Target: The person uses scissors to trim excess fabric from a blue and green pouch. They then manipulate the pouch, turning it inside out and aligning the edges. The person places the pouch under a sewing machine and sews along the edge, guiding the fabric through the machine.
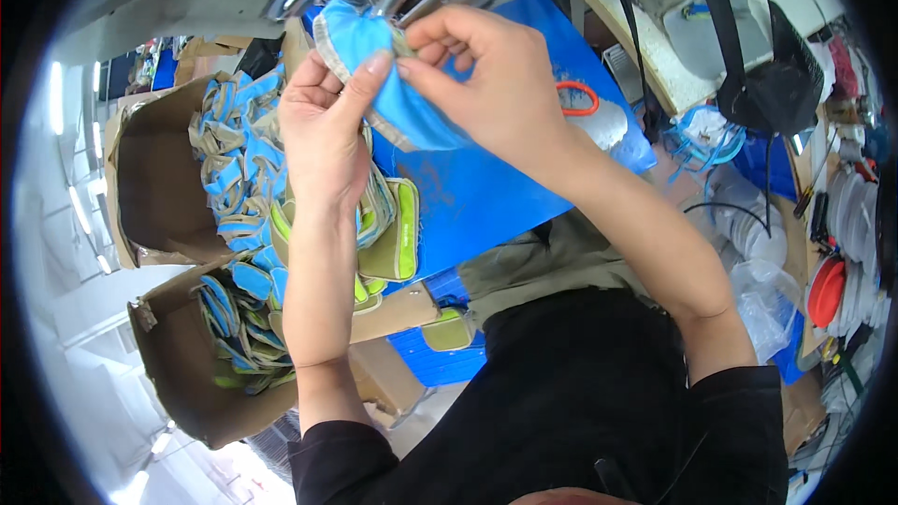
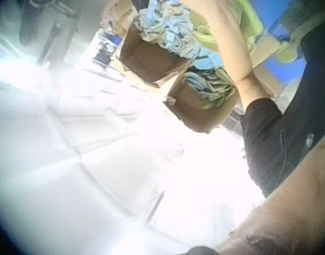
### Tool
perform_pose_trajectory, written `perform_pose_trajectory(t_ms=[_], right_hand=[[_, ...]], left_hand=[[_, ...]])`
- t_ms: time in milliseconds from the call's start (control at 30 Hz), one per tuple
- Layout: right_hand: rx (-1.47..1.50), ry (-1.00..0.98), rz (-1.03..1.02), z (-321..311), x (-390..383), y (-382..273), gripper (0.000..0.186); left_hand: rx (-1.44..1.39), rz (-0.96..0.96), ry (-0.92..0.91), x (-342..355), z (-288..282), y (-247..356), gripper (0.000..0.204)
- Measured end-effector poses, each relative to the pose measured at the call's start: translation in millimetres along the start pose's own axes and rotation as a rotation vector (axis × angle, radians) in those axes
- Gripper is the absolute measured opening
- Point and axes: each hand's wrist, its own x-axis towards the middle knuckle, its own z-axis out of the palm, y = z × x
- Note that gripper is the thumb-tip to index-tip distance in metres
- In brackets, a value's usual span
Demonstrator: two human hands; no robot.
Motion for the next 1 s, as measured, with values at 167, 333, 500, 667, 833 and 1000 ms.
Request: perform_pose_trajectory(t_ms=[167, 333, 500, 667, 833, 1000], right_hand=[[-0.033, 0.040, -0.019, 2.3, -8.7, 2.9, 0.015], [0.094, 0.015, -0.011, 1.5, -9.4, 18.2, 0.016], [0.122, -0.015, -0.033, -0.9, -10.2, 23.7, 0.018], [0.113, -0.023, -0.045, 1.2, -12.4, 28.1, 0.020], [0.063, -0.047, -0.056, 2.4, -15.3, 26.9, 0.024], [0.153, -0.049, 0.085, 9.5, -19.0, 29.7, 0.027]], left_hand=[[0.033, 0.036, -0.058, 6.7, -6.1, 1.4, 0.023], [-0.175, -0.118, -0.129, 8.2, -9.7, 3.9, 0.023], [-0.295, -0.227, -0.151, 8.4, -12.8, -1.2, 0.024], [-0.044, 0.014, -0.044, 5.9, -1.7, -4.0, 0.028], [0.068, 0.119, 0.031, 4.9, 5.1, -7.7, 0.029], [0.061, 0.117, 0.051, 5.6, 11.4, -7.7, 0.032]])
